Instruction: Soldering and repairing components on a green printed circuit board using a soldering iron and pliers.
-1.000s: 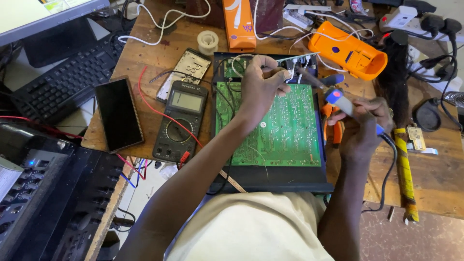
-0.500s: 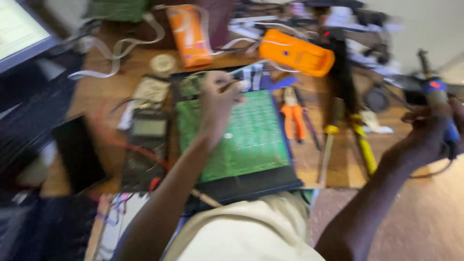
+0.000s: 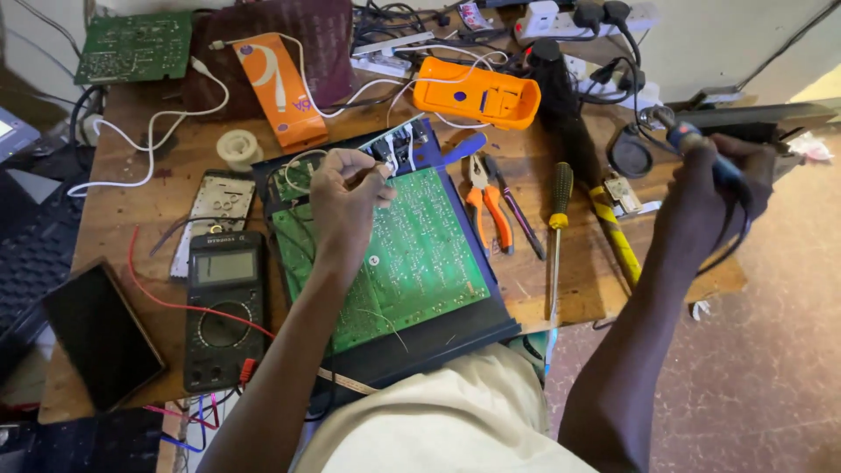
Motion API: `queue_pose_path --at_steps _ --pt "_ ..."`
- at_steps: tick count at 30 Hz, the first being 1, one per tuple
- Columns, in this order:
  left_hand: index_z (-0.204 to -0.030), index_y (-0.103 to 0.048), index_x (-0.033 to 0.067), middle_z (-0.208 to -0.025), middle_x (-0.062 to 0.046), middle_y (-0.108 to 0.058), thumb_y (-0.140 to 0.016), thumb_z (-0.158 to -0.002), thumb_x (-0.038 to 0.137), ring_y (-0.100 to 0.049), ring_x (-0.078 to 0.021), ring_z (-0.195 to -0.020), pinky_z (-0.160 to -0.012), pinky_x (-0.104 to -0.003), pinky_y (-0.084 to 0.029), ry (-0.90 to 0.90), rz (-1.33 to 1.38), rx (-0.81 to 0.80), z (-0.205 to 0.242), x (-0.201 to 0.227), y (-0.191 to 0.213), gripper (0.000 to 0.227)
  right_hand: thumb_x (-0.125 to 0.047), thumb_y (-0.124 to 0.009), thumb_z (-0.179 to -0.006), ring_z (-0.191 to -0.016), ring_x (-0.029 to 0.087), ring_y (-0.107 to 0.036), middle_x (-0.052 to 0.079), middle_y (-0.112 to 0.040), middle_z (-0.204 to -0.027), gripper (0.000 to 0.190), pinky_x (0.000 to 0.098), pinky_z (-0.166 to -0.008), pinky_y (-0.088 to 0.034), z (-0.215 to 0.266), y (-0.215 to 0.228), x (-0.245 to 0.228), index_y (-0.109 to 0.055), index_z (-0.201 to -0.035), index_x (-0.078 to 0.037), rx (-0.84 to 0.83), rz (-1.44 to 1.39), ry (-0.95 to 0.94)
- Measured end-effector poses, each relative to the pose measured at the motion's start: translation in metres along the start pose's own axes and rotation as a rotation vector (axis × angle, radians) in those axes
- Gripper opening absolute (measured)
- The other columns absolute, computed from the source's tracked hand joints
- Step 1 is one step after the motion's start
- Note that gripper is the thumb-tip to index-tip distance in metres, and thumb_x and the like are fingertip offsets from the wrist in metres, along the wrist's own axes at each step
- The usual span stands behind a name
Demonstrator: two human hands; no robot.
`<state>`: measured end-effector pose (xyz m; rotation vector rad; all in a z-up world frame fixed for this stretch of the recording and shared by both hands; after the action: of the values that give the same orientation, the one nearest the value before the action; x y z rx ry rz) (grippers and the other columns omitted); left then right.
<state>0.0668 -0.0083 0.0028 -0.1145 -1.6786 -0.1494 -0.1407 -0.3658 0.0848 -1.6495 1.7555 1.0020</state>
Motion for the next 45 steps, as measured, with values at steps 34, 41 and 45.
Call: queue_pose_path --at_steps 34,41,45 --pt "-0.137 -0.061 0.0227 -0.097 -0.016 -0.082 -0.062 -0.104 0.016 -0.081 -0.04 -0.091 -0.081 -0.055 -0.064 -0.183 -0.875 0.049 -0.003 0.027 0.011 0.034 -0.016 -0.078 -0.099 -0.057 0.02 -0.072 0.017 -0.069 -0.077 0.022 0.0313 -0.041 -0.063 0.226 -0.218 -0.062 -0.072 -0.102 0.005 -1.108 -0.544 -0.48" --pt "-0.12 -0.076 0.0101 -0.118 -0.007 -0.082 -0.073 -0.096 0.006 -0.076 -0.0203 -0.108 -0.094 -0.031 -0.063 -0.38 -0.725 -0.093 -0.052 0.022 0.02 0.025 -0.01 -0.064 -0.109 -0.052 0.009 -0.061 0.004 -0.073 -0.072 0.015 0.02 -0.044 -0.05 0.213 -0.181 -0.111 -0.063 -0.094 -0.01 -1.162 -0.386 -0.377" --pt "-0.094 -0.079 0.0104 -0.103 -0.007 -0.083 -0.056 -0.105 0.007 -0.07 -0.0194 -0.092 -0.087 -0.039 -0.053 -0.17 -0.542 -0.352 -0.06 0.023 0.017 0.026 0.0 -0.064 -0.102 -0.054 0.01 -0.063 0.004 -0.071 -0.073 0.013 0.0227 -0.047 -0.054 0.212 -0.177 -0.117 -0.061 -0.094 -0.01 -1.05 -0.482 -0.457"
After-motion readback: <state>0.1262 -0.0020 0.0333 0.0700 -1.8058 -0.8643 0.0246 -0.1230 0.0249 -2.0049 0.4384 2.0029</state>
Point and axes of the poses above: each hand's wrist, its own z-axis away from the middle knuckle, its own y-axis out of the back of the hand, x = y × z, the point moved 7 cm from there along -z, towards the middle knuckle
